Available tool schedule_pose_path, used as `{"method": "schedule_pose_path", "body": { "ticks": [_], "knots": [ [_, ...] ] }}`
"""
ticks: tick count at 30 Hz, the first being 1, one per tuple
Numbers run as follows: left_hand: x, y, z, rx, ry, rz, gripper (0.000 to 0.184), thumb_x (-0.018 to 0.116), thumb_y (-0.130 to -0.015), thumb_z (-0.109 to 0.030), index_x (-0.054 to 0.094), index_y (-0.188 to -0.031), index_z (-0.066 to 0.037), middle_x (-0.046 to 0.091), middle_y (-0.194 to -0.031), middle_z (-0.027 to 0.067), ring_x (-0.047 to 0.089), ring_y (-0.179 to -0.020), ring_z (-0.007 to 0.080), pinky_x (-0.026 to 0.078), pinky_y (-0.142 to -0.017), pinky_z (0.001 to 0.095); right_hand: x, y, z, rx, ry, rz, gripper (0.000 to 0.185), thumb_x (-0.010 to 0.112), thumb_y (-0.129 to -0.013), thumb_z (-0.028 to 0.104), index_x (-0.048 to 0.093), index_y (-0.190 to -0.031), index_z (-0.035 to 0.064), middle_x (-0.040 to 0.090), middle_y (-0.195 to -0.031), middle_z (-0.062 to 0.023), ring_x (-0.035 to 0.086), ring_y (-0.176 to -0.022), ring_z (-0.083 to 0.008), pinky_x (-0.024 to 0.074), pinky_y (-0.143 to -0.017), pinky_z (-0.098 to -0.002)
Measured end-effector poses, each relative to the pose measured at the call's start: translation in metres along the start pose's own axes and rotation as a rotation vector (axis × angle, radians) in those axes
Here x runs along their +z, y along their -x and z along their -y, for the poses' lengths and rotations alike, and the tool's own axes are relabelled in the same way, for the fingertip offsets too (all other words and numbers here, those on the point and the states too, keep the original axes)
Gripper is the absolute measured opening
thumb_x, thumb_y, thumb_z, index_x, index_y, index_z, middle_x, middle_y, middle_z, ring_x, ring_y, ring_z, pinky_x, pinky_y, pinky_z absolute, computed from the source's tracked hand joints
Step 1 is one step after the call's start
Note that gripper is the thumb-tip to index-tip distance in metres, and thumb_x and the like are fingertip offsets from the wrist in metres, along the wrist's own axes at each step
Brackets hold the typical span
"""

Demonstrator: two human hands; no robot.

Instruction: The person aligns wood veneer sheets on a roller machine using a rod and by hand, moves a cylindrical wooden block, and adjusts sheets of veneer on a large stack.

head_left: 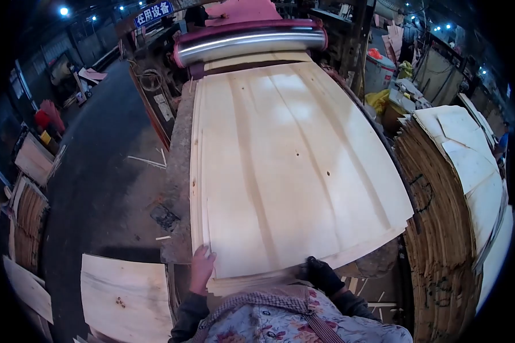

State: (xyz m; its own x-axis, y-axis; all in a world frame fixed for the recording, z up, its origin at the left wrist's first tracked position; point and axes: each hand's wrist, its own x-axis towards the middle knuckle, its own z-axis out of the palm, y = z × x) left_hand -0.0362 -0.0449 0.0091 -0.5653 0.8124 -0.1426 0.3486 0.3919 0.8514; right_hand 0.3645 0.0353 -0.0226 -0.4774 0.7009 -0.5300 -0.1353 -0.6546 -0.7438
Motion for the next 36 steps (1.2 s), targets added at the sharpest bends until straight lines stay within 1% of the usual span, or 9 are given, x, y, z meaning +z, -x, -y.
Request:
{"method": "schedule_pose_path", "body": {
  "ticks": [2, 9, 12, 15, 18, 22, 28, 29, 36],
  "knots": [
    [0.007, 0.000, -0.002, 0.126, -0.383, -0.034, 0.044, 0.065, -0.077, -0.006, 0.055, -0.118, 0.005, 0.051, -0.130, 0.0212, 0.048, -0.122, 0.0275, 0.039, -0.098, 0.0322, -0.013, -0.011, -0.016, -0.155, 0.071, 0.013, 0.029, 0.051, -0.097, 0.027, 0.058, -0.101, -0.0003, 0.065, -0.091, -0.0106, 0.065, -0.088, -0.0227, 0.0508, -0.085, -0.0376],
    [-0.010, -0.037, 0.013, -0.144, 0.318, -0.041, 0.036, 0.066, -0.076, -0.004, 0.058, -0.111, 0.004, 0.039, -0.141, 0.0215, 0.038, -0.131, 0.0292, 0.033, -0.105, 0.0364, 0.024, -0.004, 0.070, -0.046, 0.214, 0.203, 0.026, 0.051, -0.095, 0.019, 0.058, -0.106, -0.0027, 0.067, -0.082, -0.0126, 0.067, -0.086, -0.0231, 0.0509, -0.084, -0.0357],
    [-0.020, -0.055, -0.021, -0.179, 0.596, 0.011, 0.034, 0.059, -0.078, 0.006, 0.054, -0.111, 0.002, 0.046, -0.136, 0.0190, 0.046, -0.124, 0.0254, 0.040, -0.100, 0.0345, 0.030, -0.020, 0.087, -0.444, 1.050, 0.267, 0.027, 0.051, -0.095, 0.020, 0.059, -0.108, -0.0022, 0.068, -0.090, -0.0128, 0.066, -0.088, -0.0216, 0.0510, -0.083, -0.0336],
    [-0.017, -0.056, -0.102, -0.094, 0.757, 0.007, 0.041, 0.052, -0.078, 0.012, 0.045, -0.116, -0.002, 0.062, -0.105, 0.0126, 0.062, -0.090, 0.0178, 0.051, -0.080, 0.0293, 0.025, -0.038, 0.077, 0.011, -0.056, 0.312, 0.036, 0.049, -0.097, 0.029, 0.058, -0.115, -0.0011, 0.066, -0.102, -0.0111, 0.065, -0.092, -0.0223, 0.0513, -0.084, -0.0375],
    [-0.032, -0.047, -0.164, -0.108, 0.949, -0.005, 0.041, 0.051, -0.078, 0.012, 0.046, -0.116, -0.004, 0.062, -0.101, 0.0133, 0.062, -0.089, 0.0194, 0.051, -0.079, 0.0308, 0.026, -0.036, 0.096, 0.382, -0.342, 0.295, 0.043, 0.047, -0.097, 0.034, 0.056, -0.118, -0.0021, 0.066, -0.101, -0.0117, 0.065, -0.091, -0.0220, 0.0503, -0.087, -0.0386],
    [-0.051, -0.049, -0.189, -0.074, 0.886, -0.078, 0.054, 0.050, -0.078, 0.010, 0.042, -0.129, -0.005, 0.063, -0.104, 0.0145, 0.063, -0.091, 0.0200, 0.052, -0.078, 0.0312, 0.017, -0.044, 0.100, 0.180, -0.439, 0.140, 0.037, 0.049, -0.096, 0.036, 0.059, -0.100, 0.0006, 0.064, -0.085, -0.0087, 0.064, -0.080, -0.0232, 0.0512, -0.086, -0.0410],
    [-0.030, -0.089, -0.063, -0.051, 0.468, -0.163, 0.057, 0.057, -0.080, -0.004, 0.038, -0.134, -0.001, 0.060, -0.111, 0.0130, 0.057, -0.102, 0.0207, 0.048, -0.085, 0.0298, 0.040, -0.155, 0.139, -0.175, -0.294, 0.075, 0.033, 0.055, -0.094, 0.034, 0.061, -0.086, 0.0025, 0.063, -0.074, -0.0110, 0.065, -0.071, -0.0245, 0.0557, -0.077, -0.0432],
    [-0.030, -0.107, 0.004, -0.004, -0.110, -0.038, 0.066, 0.063, -0.078, -0.009, 0.034, -0.136, 0.002, 0.058, -0.116, 0.0175, 0.056, -0.108, 0.0275, 0.046, -0.092, 0.0336, 0.046, -0.177, 0.154, -0.174, -0.314, 0.094, 0.031, 0.056, -0.093, 0.033, 0.060, -0.091, 0.0020, 0.063, -0.076, -0.0118, 0.065, -0.071, -0.0257, 0.0558, -0.078, -0.0441],
    [0.048, -0.046, 0.012, -0.012, -0.291, -0.142, 0.087, 0.071, -0.075, -0.017, 0.019, -0.141, 0.009, 0.025, -0.143, 0.0281, 0.029, -0.133, 0.0390, 0.030, -0.109, 0.0392, 0.074, -0.281, 0.197, -0.228, -0.530, 0.207, 0.023, 0.051, -0.095, 0.024, 0.055, -0.102, 0.0020, 0.061, -0.107, -0.0170, 0.062, -0.096, -0.0301, 0.0509, -0.090, -0.0470]
  ]
}}
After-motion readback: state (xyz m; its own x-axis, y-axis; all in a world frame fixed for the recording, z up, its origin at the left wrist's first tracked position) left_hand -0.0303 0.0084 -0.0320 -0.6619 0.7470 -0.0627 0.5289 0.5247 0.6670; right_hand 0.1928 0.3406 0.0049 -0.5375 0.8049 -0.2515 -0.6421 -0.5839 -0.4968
